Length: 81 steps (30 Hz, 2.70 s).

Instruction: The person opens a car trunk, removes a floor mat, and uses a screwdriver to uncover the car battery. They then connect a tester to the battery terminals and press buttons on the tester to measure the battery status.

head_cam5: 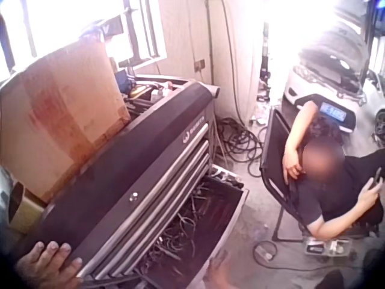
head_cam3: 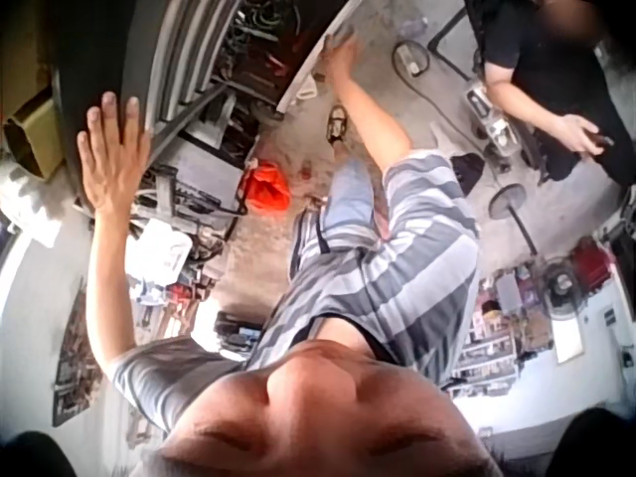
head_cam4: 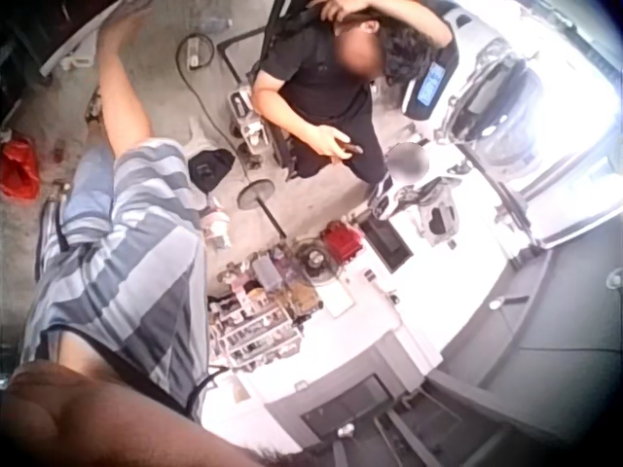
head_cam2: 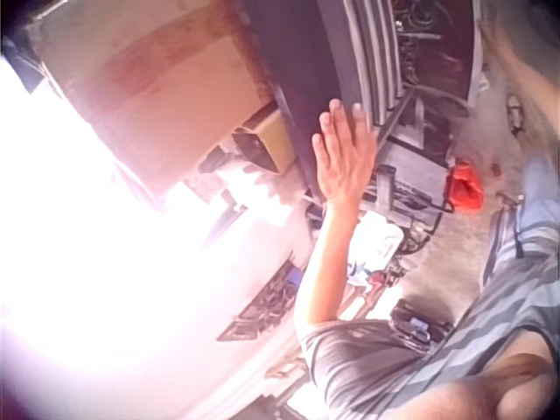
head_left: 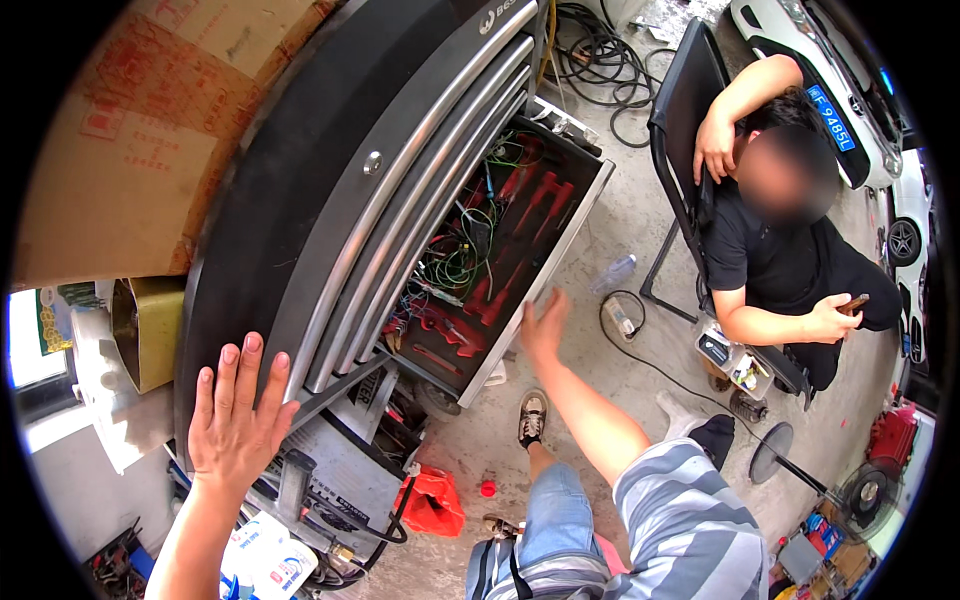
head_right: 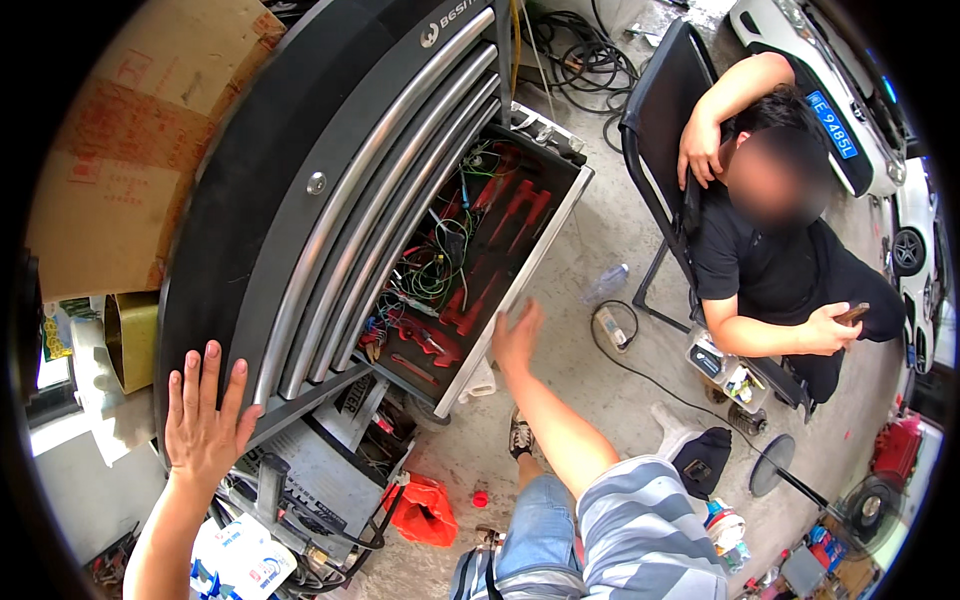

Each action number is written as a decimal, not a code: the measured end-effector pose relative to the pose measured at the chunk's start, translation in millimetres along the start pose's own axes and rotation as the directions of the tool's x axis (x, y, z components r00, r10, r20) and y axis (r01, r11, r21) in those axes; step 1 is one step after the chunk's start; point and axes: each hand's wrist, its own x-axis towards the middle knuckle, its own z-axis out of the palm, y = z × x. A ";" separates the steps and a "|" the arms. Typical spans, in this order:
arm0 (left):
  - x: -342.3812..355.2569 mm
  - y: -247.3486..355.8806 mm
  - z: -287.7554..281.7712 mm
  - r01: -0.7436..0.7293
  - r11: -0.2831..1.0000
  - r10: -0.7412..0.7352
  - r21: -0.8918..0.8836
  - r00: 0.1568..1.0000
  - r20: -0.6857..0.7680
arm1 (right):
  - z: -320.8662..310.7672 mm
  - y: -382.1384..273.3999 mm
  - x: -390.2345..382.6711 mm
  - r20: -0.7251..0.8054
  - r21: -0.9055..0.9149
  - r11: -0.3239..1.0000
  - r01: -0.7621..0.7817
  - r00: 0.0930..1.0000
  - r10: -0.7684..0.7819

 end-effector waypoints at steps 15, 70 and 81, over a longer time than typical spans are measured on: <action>0.4 0.4 0.4 0.020 1.000 -0.020 0.000 0.999 -0.038 | -0.1 -102.1 121.6 0.574 -0.787 0.117 0.606 0.787 -0.226; -4.9 4.3 2.1 0.099 0.995 -0.098 0.031 0.995 -0.028 | 5.5 -42.4 -39.5 0.769 -0.327 0.514 0.793 0.540 -0.343; -3.5 4.5 1.4 0.100 0.995 -0.099 0.022 0.994 -0.037 | -57.0 -12.8 -44.8 0.752 -0.398 0.557 0.729 0.607 -0.257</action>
